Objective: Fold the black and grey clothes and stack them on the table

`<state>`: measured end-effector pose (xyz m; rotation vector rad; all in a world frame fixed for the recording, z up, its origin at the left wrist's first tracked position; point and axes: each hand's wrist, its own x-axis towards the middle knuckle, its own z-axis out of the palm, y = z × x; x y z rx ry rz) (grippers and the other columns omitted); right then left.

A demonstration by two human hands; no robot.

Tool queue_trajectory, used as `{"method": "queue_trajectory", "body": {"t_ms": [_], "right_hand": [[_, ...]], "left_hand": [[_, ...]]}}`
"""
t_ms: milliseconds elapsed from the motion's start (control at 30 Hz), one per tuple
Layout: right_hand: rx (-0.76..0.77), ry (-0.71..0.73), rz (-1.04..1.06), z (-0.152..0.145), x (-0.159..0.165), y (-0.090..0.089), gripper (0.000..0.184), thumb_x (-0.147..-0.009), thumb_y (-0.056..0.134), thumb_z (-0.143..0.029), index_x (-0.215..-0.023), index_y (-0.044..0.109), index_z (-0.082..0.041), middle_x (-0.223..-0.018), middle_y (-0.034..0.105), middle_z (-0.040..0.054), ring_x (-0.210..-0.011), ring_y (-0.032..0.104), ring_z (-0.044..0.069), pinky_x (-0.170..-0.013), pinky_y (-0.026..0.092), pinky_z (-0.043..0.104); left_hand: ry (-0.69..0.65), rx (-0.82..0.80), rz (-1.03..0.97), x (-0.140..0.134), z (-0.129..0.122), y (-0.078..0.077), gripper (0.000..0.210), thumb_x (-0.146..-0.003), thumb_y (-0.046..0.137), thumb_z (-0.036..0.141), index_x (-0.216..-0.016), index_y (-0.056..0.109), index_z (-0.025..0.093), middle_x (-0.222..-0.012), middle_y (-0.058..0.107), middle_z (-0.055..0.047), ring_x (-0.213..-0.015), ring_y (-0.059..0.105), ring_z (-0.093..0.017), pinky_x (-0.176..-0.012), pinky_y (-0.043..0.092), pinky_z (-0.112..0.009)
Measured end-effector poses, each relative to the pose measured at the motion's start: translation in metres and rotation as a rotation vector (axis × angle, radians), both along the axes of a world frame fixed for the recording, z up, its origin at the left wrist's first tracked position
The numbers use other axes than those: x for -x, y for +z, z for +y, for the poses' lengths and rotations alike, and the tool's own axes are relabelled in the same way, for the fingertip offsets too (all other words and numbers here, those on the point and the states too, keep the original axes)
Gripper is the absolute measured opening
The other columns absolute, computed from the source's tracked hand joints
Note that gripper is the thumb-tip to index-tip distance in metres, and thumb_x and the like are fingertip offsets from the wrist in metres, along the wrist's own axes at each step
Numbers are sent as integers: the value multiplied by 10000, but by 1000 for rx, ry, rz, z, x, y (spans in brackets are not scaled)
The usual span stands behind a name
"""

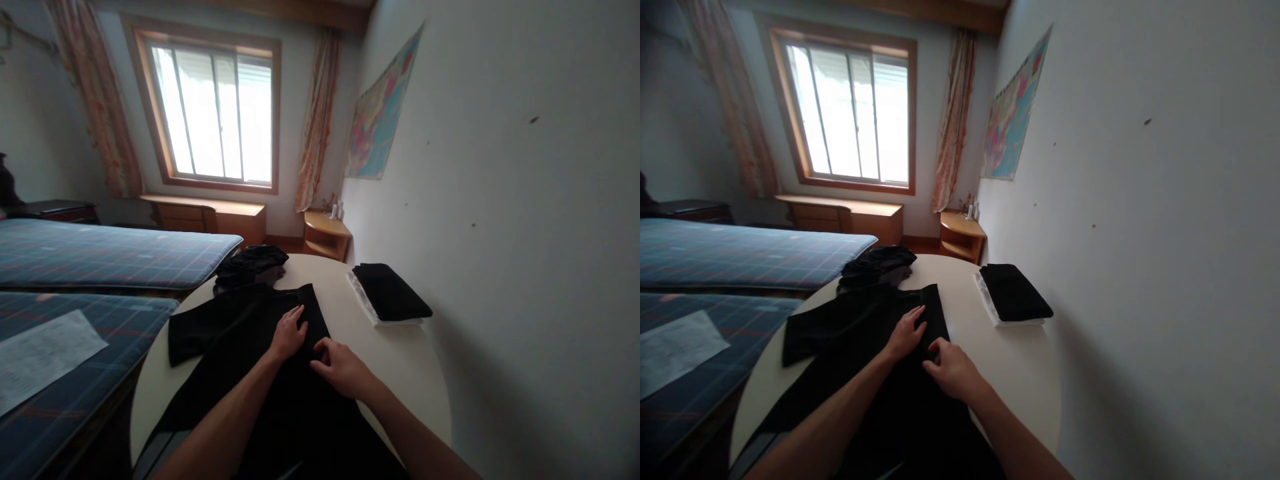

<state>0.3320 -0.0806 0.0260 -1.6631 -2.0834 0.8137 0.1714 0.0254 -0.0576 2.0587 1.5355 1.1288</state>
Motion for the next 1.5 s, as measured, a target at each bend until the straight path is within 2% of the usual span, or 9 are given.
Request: {"method": "queue_trajectory", "body": {"t_ms": [167,333,433,600,867,1033,1200,1367,1500], "right_hand": [[329,140,267,4,5,-9,332,-938,442,-267,-1231,574,-185,-942,665,26,-576,618,100,-534,494,241],[-140,125,125,14,4,-20,247,-813,513,-84,-963,683,-181,-1001,689,56,-934,659,176,-903,520,318],[-310,132,41,19,6,-31,413,-789,526,-74,-1175,641,-162,-1267,621,107,-1239,541,226,-1102,404,368],[-279,205,-191,18,14,-49,632,-928,466,-279,-1517,331,-96,-1595,292,126,-1497,178,268,-1227,169,465],[-196,200,-375,19,-18,-49,647,-982,326,-441,-1557,250,-155,-1630,163,57,-1513,96,241,-1225,72,461],[-134,173,-406,24,-60,-38,639,-977,301,-460,-1553,267,-188,-1633,175,22,-1514,89,204,-1226,50,423],[-100,102,-403,22,-70,-28,687,-983,266,-526,-1490,403,-82,-1591,297,115,-1504,149,257,-1225,79,410],[-122,49,-358,17,-58,-43,829,-941,275,-684,-1570,189,-150,-1641,124,89,-1513,37,280,-1223,86,447],[-121,46,-378,17,-54,-50,853,-914,278,-737,-1575,169,-207,-1645,79,49,-1505,-32,326,-1216,58,508]], "left_hand": [[2,16,-49,5,7,-6,543,-824,522,101,-1366,542,66,-1425,539,-173,-1354,474,-247,-1163,359,-392],[-2,-9,-89,6,6,-12,574,-803,530,71,-1376,522,110,-1457,508,-149,-1375,447,-236,-1166,355,-406],[-6,-16,-118,7,5,-13,557,-802,521,65,-1357,530,110,-1434,529,-150,-1352,473,-232,-1164,357,-405],[6,10,-174,4,9,-12,502,-824,453,67,-1313,553,117,-1359,588,-145,-1314,512,-232,-1152,369,-413],[-57,13,-135,-3,22,4,449,-843,499,142,-1289,553,133,-1481,433,-157,-1391,417,-244,-1165,333,-409],[160,-4,269,32,11,28,466,-867,529,204,-1329,538,144,-1525,352,-179,-1323,463,-319,-1086,399,-462],[441,34,653,84,4,46,427,-883,516,262,-1299,595,208,-1531,336,-186,-1262,475,-361,-962,437,-480],[564,152,738,129,10,53,467,-895,463,264,-1349,547,197,-1258,602,-203,-1120,554,-358,-894,428,-473],[538,148,743,147,15,60,337,-881,433,181,-1145,636,131,-1063,675,-188,-1046,580,-347,-878,416,-458]]}}
